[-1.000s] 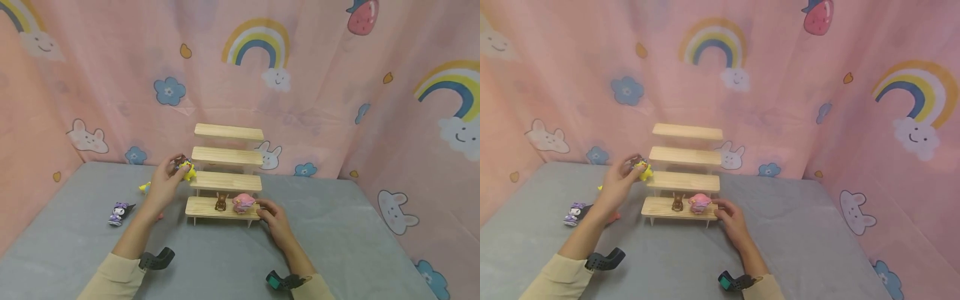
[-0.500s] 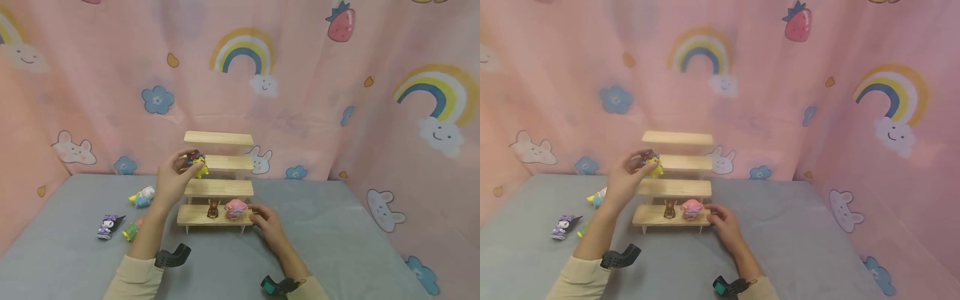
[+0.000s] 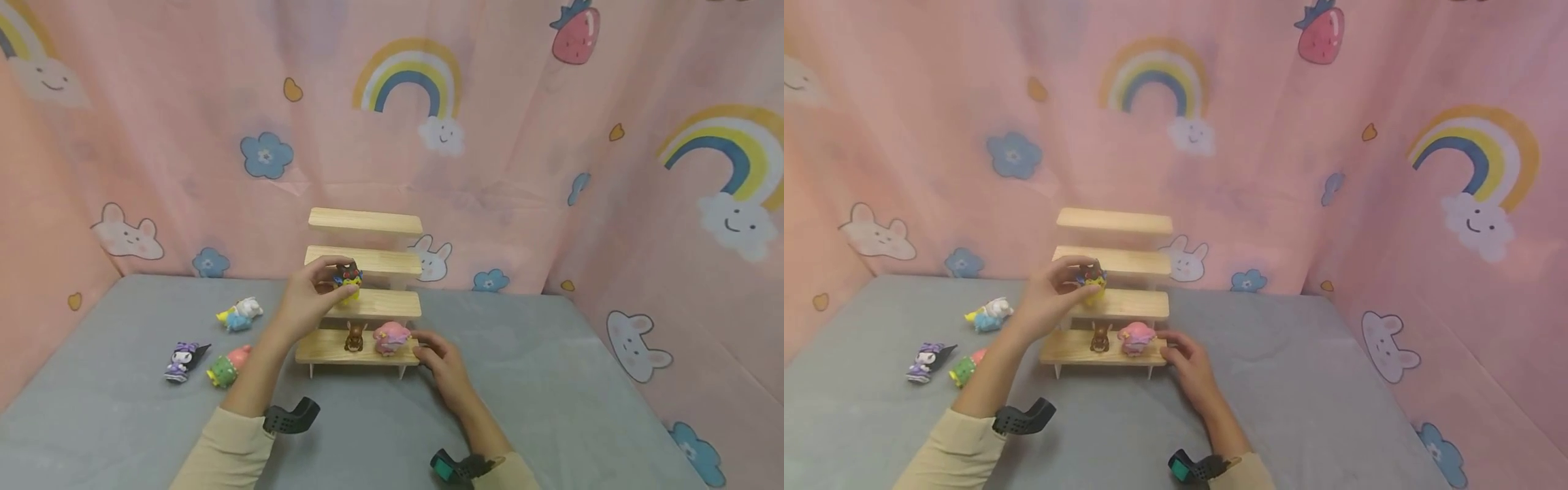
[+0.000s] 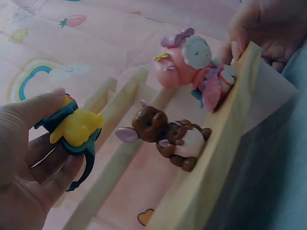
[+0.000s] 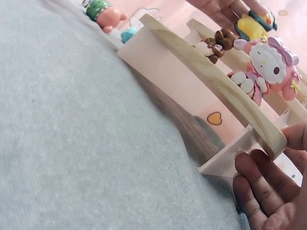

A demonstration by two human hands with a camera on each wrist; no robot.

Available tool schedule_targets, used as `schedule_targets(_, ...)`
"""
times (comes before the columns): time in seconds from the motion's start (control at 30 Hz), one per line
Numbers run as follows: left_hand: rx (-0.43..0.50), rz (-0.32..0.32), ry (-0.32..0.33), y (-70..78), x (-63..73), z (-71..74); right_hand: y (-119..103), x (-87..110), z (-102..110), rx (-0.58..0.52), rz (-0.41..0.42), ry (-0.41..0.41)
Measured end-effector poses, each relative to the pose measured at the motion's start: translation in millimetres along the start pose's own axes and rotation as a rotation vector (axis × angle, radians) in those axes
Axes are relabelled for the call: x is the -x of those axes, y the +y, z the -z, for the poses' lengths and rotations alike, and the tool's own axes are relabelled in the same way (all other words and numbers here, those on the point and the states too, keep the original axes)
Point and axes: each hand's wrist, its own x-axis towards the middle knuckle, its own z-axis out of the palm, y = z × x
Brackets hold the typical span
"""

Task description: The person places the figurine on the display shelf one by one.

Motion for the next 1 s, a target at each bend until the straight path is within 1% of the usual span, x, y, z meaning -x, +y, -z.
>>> schedule_targets(0.1, -0.007, 0.025, -0.022, -5.9, -1.0, -3.7, 0, -0.6, 0, 0.0, 0.003, 0.001)
schedule_targets(0.2, 0.014, 0.025, -0.037, -12.3, -1.9, -6.7, 0, -0.5, 0, -0.006, -0.002, 0.007)
schedule_targets(0.33, 0.061, 0.003, -0.045, -16.5, -2.4, -8.4, -2, -0.7, -1, -0.008, -0.002, 0.006)
schedule_targets(0.5, 0.065, -0.014, -0.06, -16.7, -2.7, -7.2, -3, -0.6, -1, -0.013, -0.002, 0.003)
schedule_targets(0.6, 0.042, -0.014, -0.076, -16.4, -3.0, -4.8, -3, -0.8, -1, -0.014, -0.004, 0.002)
schedule_targets(0.77, -0.03, -0.012, -0.094, -13.8, -1.9, -1.4, -4, -1.7, 0, -0.019, -0.006, -0.005)
schedule_targets(1.0, -0.128, -0.04, -0.048, -11.7, -1.7, -4.1, -2, -2.2, 0, -0.022, -0.022, -0.016)
